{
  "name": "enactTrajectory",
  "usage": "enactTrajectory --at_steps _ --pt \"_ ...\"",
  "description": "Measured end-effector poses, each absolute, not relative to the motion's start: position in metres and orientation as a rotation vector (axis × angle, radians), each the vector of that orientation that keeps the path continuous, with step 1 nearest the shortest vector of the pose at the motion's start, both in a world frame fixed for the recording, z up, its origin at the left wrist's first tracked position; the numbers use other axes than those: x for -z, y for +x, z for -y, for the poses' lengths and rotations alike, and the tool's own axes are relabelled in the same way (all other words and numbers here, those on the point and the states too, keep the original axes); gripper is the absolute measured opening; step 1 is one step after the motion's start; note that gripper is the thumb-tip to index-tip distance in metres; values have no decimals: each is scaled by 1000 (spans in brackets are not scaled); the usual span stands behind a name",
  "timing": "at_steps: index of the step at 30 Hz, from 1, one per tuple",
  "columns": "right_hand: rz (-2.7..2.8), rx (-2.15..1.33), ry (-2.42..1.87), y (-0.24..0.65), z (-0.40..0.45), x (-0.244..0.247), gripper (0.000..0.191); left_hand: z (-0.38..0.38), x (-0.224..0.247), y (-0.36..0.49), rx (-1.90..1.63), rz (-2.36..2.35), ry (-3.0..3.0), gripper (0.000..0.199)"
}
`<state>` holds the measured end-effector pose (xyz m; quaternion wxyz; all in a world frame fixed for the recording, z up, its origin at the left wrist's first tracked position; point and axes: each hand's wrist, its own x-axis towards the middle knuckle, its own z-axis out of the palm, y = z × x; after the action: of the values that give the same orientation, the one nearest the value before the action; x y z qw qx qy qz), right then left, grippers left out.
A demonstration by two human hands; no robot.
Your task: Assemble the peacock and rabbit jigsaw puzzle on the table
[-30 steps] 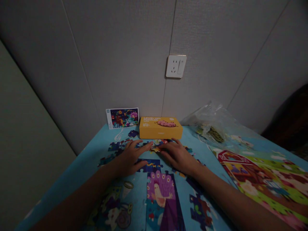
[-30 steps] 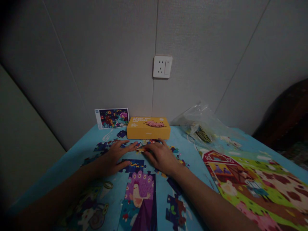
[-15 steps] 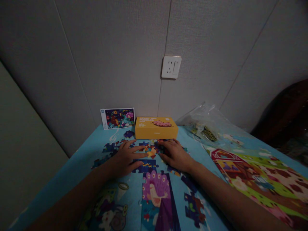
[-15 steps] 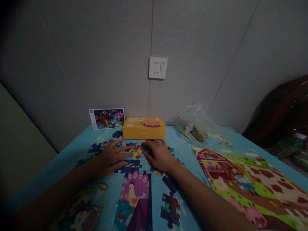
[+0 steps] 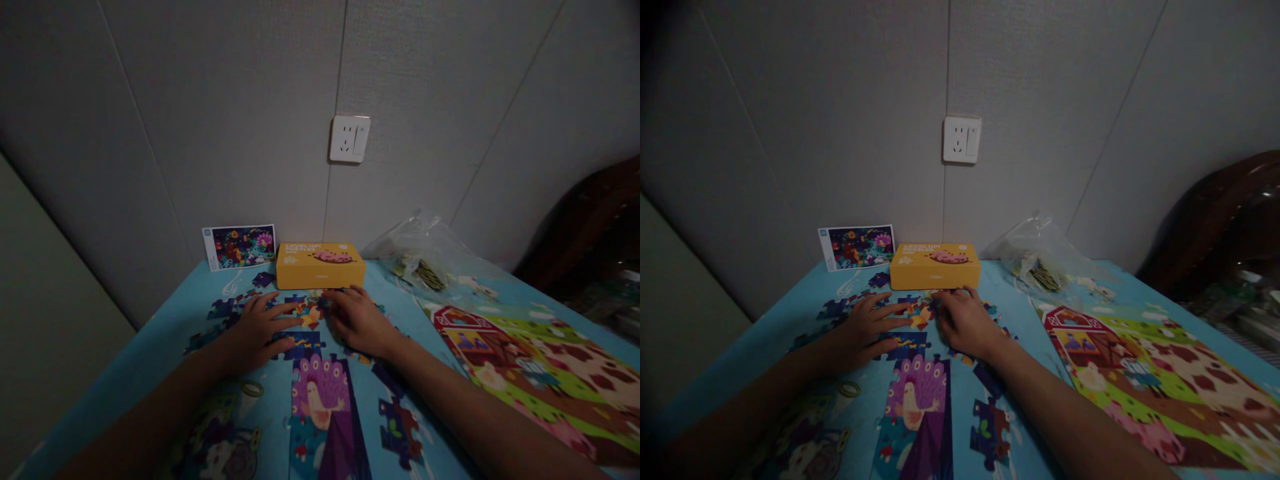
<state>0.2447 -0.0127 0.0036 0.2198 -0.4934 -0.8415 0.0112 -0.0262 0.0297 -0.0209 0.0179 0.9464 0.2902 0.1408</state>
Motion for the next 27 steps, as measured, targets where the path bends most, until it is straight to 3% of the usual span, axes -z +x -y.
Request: enactTrajectory --at_steps 7,14,21,27 --pt "2332 -23 -1660 273 15 -15 55 -29 19 -27 -435 -929 2875 38" --pt "2323 -214 -1611 279 15 -9 43 -31 22 -30 -538 -903 2888 35" --pt "2270 -242 -1590 286 14 -13 48 -33 22 -36 -516 -912 2904 35" --pt "2315 0 -1736 304 26 -46 25 -31 20 -38 -521 -854 2944 33"
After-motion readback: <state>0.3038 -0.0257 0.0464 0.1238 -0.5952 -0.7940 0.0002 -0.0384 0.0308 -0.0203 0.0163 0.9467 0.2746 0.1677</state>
